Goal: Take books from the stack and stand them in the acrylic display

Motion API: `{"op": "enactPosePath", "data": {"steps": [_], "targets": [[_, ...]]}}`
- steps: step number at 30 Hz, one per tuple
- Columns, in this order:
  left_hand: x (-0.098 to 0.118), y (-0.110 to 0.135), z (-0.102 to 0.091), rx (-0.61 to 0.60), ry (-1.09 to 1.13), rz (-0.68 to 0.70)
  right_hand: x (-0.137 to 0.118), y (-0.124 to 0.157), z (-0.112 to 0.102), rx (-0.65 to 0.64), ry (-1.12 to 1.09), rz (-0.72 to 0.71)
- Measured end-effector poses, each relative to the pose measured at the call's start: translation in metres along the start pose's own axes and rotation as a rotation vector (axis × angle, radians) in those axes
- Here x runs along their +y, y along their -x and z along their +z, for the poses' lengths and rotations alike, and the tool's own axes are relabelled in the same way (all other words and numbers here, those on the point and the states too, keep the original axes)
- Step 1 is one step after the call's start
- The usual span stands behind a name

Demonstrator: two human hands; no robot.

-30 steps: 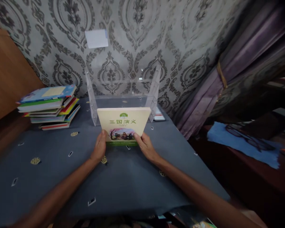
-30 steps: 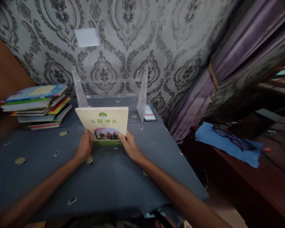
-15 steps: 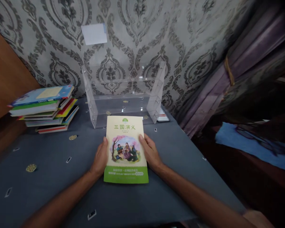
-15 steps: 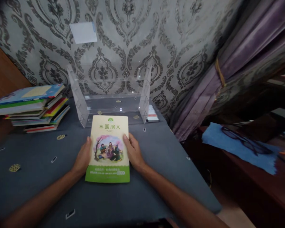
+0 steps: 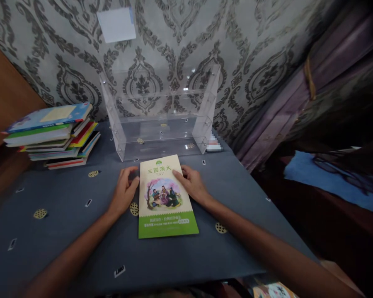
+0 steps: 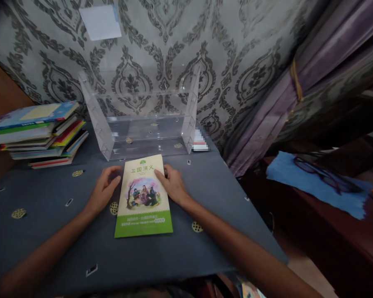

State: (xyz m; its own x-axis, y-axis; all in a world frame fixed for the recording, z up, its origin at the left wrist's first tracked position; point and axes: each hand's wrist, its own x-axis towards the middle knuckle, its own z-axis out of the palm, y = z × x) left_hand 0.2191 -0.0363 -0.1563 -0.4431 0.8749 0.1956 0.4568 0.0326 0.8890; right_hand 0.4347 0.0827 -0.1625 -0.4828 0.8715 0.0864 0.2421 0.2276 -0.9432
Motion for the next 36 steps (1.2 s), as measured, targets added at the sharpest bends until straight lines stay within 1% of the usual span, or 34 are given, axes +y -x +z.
{"op": "enactPosePath", "data": {"steps": [2,4,7,8,9,11,13,15,17,19,21,23,25,30,33,36], "targets": [[-0.002,-0.007,-0.002,-0.051,-0.153,0.132,0.001,-0.004,-0.004,0.021,0.165,-0.046],[-0.002,-0.013,0.001,-0.108,-0.260,0.254,0.002,-0.006,-0.007,0.073,0.318,-0.110],[-0.004,-0.021,0.011,-0.150,-0.390,0.369,-0.002,-0.006,-0.004,0.146,0.512,-0.272],[-0.005,-0.023,0.014,-0.158,-0.426,0.383,-0.005,-0.005,-0.001,0.131,0.547,-0.347],[-0.006,-0.025,0.018,-0.163,-0.455,0.391,-0.009,-0.005,0.004,0.089,0.565,-0.425],[-0.010,-0.027,0.021,-0.175,-0.482,0.400,-0.017,-0.007,0.019,-0.060,0.565,-0.572],[-0.013,-0.027,0.021,-0.194,-0.477,0.416,-0.022,-0.011,0.035,-0.184,0.580,-0.639],[-0.014,-0.026,0.019,-0.217,-0.475,0.431,-0.021,-0.017,0.046,-0.245,0.615,-0.628],[-0.012,-0.026,0.017,-0.233,-0.502,0.438,-0.014,-0.024,0.048,-0.245,0.665,-0.587],[-0.010,-0.025,0.015,-0.246,-0.543,0.436,-0.005,-0.031,0.041,-0.198,0.714,-0.543],[-0.008,-0.025,0.015,-0.263,-0.572,0.428,0.003,-0.037,0.029,-0.135,0.734,-0.502],[-0.007,-0.025,0.015,-0.276,-0.576,0.418,0.009,-0.041,0.016,-0.086,0.716,-0.483],[-0.005,-0.025,0.016,-0.274,-0.565,0.411,0.011,-0.043,0.008,-0.062,0.680,-0.480],[-0.003,-0.025,0.017,-0.197,-0.616,0.390,0.012,-0.046,0.006,-0.030,0.641,-0.435],[-0.002,-0.027,0.016,-0.188,-0.657,0.412,0.013,-0.048,0.007,-0.036,0.623,-0.425],[-0.002,-0.029,0.016,-0.188,-0.700,0.434,0.017,-0.050,0.005,-0.028,0.558,-0.421]]}}
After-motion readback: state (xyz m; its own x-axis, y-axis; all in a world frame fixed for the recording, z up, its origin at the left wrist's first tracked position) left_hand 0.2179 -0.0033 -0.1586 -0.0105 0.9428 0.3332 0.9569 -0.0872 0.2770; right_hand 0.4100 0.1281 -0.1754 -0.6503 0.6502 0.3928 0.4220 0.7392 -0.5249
